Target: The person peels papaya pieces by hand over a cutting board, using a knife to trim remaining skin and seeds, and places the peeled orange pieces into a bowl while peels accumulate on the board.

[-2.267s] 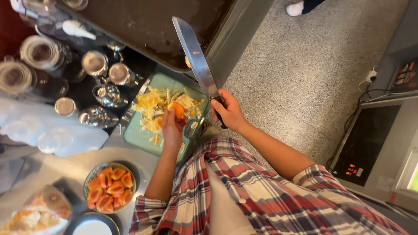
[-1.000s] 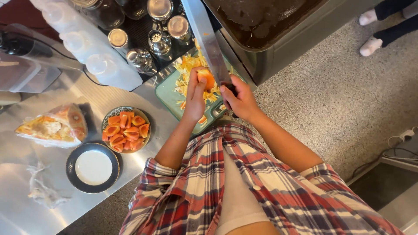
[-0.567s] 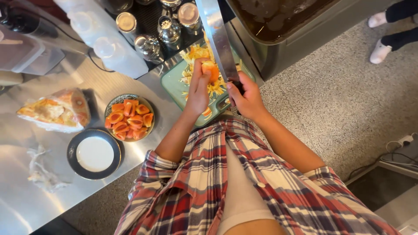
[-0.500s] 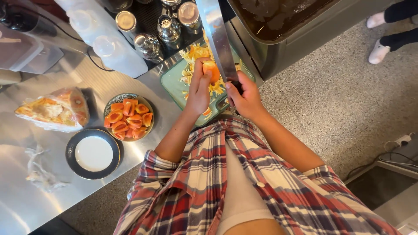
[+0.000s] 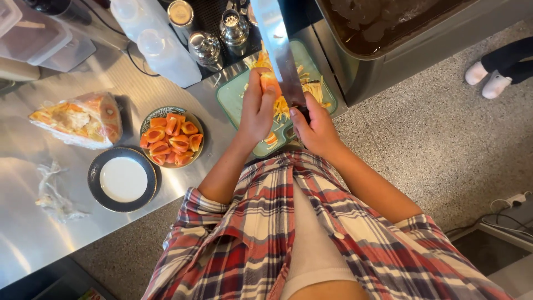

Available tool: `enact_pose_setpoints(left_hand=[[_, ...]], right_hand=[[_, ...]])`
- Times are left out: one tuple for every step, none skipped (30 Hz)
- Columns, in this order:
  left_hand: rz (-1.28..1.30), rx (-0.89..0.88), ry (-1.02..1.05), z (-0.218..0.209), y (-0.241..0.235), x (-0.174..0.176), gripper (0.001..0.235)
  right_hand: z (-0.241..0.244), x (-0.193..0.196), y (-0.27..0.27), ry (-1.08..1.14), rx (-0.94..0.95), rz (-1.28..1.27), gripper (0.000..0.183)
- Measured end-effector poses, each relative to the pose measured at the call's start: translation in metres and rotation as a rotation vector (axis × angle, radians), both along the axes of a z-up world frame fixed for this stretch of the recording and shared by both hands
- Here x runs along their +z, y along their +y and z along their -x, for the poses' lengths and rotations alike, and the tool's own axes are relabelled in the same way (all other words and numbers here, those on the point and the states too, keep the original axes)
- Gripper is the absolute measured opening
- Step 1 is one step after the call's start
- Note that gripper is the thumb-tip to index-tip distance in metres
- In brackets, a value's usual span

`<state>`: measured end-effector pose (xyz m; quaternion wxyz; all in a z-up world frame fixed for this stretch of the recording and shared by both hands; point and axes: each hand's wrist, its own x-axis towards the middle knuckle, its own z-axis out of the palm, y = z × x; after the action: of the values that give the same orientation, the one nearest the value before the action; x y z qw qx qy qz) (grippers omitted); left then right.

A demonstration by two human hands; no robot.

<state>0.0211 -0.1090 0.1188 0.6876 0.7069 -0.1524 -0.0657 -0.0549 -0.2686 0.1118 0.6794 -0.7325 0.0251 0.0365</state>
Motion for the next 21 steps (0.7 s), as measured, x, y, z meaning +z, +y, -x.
enact_pose_setpoints(left_hand=[[-0.001,0.005,0.003,0.000,0.002,-0.003,0.023],[0.045,0.017,-0.031,-0.002,0.005,-0.005,0.021],[0.090,0.028,-0.066,-0.005,0.007,-0.008,0.018],[0.088,0.033,-0.070,-0.004,0.007,-0.006,0.018],[0.100,0.029,-0.049,-0.004,0.006,-0.006,0.019],[0.114,0.022,-0.024,-0.003,0.005,-0.005,0.020],[0.114,0.024,-0.025,0.001,0.002,-0.005,0.020],[0.062,0.026,-0.046,0.004,0.000,-0.005,0.020],[0.011,0.028,-0.068,0.008,-0.002,-0.004,0.020],[0.011,0.031,-0.063,0.009,-0.002,-0.003,0.020],[0.015,0.043,-0.081,0.010,-0.003,-0.001,0.020],[0.020,0.055,-0.102,0.010,-0.003,0.000,0.020],[0.021,0.059,-0.100,0.011,-0.004,-0.004,0.020],[0.109,0.060,-0.054,0.009,-0.005,-0.007,0.023],[0.198,0.061,-0.009,0.007,-0.006,-0.010,0.026],[0.197,0.064,-0.013,0.005,-0.005,-0.011,0.026],[0.218,0.069,-0.002,0.004,-0.004,-0.013,0.024],[0.242,0.073,0.015,0.005,-0.003,-0.014,0.022],[0.242,0.075,0.017,0.004,-0.001,-0.017,0.022],[0.229,0.056,0.014,0.004,0.002,-0.019,0.019],[0.217,0.036,0.012,0.003,0.005,-0.021,0.017]], right_hand=[[0.004,-0.002,0.002,0.003,0.005,-0.001,0.015],[0.005,-0.005,0.004,0.026,0.012,-0.009,0.016],[0.007,-0.006,0.005,0.050,0.019,-0.017,0.017],[0.006,-0.003,0.008,0.046,0.024,-0.019,0.017],[0.005,0.000,0.011,0.053,0.027,-0.025,0.020],[0.006,0.004,0.013,0.063,0.025,-0.030,0.022],[0.004,0.004,0.013,0.063,0.027,-0.030,0.022],[0.003,0.005,0.014,0.043,0.019,-0.046,0.023],[0.001,0.005,0.016,0.023,0.011,-0.062,0.023],[0.000,0.005,0.016,0.028,0.014,-0.062,0.023],[0.000,0.005,0.016,0.012,0.013,-0.078,0.023],[-0.002,0.005,0.017,-0.008,0.013,-0.095,0.022],[0.001,0.004,0.019,-0.006,0.016,-0.094,0.022],[0.002,0.003,0.021,-0.012,0.023,-0.106,0.023],[0.002,0.003,0.023,-0.017,0.029,-0.117,0.024],[0.004,0.000,0.025,-0.021,0.033,-0.119,0.024],[0.005,-0.003,0.027,-0.018,0.040,-0.124,0.025],[0.009,-0.006,0.028,-0.010,0.044,-0.128,0.026],[0.010,-0.005,0.027,-0.008,0.046,-0.128,0.026],[0.010,-0.004,0.027,0.008,0.061,-0.114,0.026],[0.010,-0.003,0.026,0.023,0.076,-0.100,0.027]])
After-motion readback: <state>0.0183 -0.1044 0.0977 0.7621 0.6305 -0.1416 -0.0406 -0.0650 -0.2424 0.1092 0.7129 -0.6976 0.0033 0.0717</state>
